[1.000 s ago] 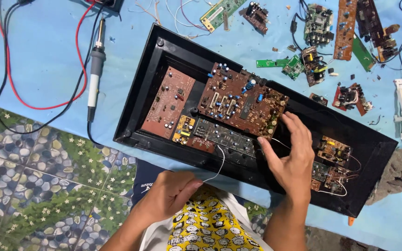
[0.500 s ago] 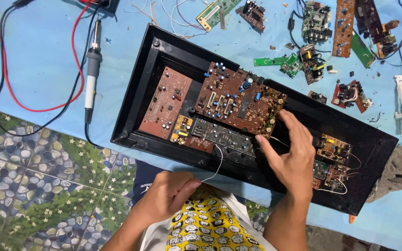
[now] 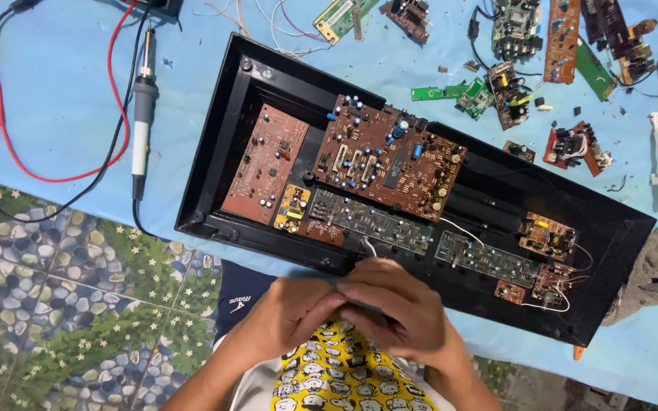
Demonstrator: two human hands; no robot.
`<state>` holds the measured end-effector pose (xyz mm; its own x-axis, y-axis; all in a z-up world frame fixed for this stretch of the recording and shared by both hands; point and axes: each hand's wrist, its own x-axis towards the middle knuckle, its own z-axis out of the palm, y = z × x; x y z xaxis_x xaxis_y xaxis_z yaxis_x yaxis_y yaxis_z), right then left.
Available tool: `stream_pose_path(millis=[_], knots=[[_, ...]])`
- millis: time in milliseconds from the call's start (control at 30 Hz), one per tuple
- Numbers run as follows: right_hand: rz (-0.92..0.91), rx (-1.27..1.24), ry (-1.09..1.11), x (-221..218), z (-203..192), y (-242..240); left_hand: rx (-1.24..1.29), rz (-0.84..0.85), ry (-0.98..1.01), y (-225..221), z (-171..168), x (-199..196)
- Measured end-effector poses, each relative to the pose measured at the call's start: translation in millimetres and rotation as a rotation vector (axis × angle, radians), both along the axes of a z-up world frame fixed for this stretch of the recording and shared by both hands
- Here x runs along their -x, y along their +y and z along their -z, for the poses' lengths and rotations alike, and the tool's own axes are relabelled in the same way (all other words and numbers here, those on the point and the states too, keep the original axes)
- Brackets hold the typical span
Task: Repairing an electronic keyboard by connecting internal wiring harnesses and mounting circuit boards into the chassis.
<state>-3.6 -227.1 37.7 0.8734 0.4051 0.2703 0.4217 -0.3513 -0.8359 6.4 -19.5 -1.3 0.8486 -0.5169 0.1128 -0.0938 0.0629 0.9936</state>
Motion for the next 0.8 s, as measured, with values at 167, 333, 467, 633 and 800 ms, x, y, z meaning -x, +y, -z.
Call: stream_pose_path(millis=[167,333,467,633,800], knots=[[0.032,0.023,0.072,-2,-7,3,-0.022,-0.007,-0.025,2,4,2],[0.067,0.094,0.135,7,-3,-4,-0.039,0.025,0.030,1,4,3],[0.162,0.102,0.170,6,-10,-3,-0.107,0.012,0.019,6,4,4],[0.209,0.076,0.108,5,-3,-8,-0.154,-0.055,-0.050,11,7,6],[0.090,0.089,0.095,8,0,-1,-0.206,-0.013,0.038,8,3,5]])
